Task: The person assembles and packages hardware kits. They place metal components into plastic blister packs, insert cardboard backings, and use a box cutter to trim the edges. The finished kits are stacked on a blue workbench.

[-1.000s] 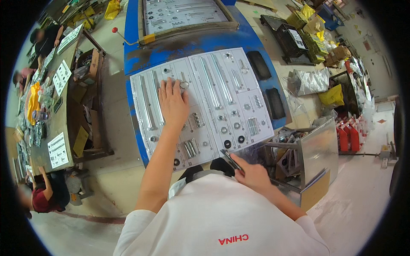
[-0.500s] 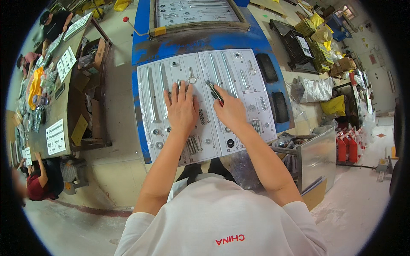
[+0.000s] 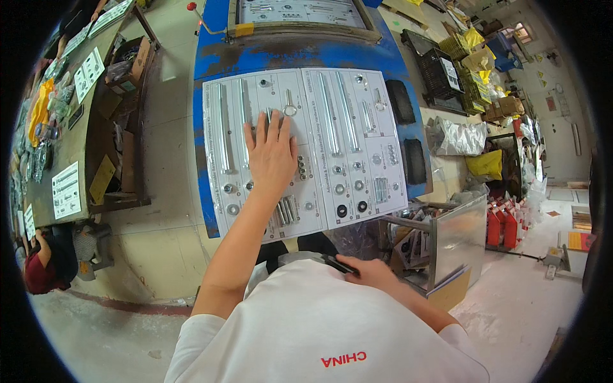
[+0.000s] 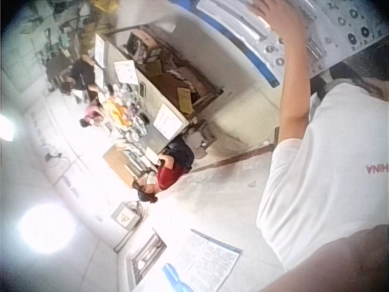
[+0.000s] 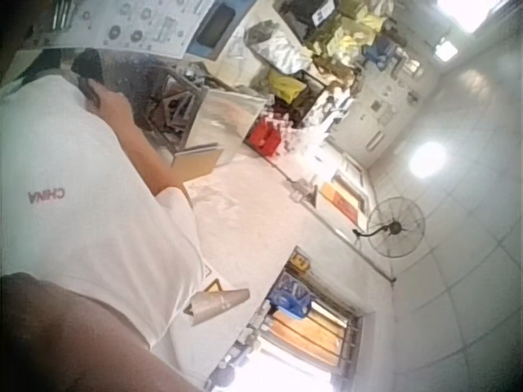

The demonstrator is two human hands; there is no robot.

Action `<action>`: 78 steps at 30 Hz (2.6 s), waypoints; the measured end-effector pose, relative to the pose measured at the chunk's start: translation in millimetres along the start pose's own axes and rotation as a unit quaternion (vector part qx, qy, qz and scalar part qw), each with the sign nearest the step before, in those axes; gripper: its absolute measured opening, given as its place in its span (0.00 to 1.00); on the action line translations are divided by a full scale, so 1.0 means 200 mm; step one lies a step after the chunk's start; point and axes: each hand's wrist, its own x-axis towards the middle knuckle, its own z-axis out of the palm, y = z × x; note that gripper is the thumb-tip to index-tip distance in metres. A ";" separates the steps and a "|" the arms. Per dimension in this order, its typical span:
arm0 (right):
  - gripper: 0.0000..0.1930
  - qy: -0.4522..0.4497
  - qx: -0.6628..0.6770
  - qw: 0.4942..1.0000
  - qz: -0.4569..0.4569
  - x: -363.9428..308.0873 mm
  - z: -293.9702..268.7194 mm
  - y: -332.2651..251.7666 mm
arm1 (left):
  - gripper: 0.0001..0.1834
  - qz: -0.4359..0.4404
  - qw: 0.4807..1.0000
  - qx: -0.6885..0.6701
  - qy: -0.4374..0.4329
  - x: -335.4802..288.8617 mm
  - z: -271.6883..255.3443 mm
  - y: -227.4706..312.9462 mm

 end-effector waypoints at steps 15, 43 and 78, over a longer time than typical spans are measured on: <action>0.15 0.115 -0.458 0.806 -0.357 1.09 -1.38 -0.45 | 0.29 -0.027 0.999 0.008 -0.040 0.03 0.00 0.05; 0.19 0.200 0.049 0.952 -0.228 1.22 -1.51 -0.19 | 0.23 -0.297 0.937 0.080 0.163 -0.21 -0.33 -0.26; 0.15 0.343 0.756 0.555 0.055 0.32 -0.14 0.60 | 0.24 0.078 0.960 -0.064 -0.262 1.53 0.86 0.36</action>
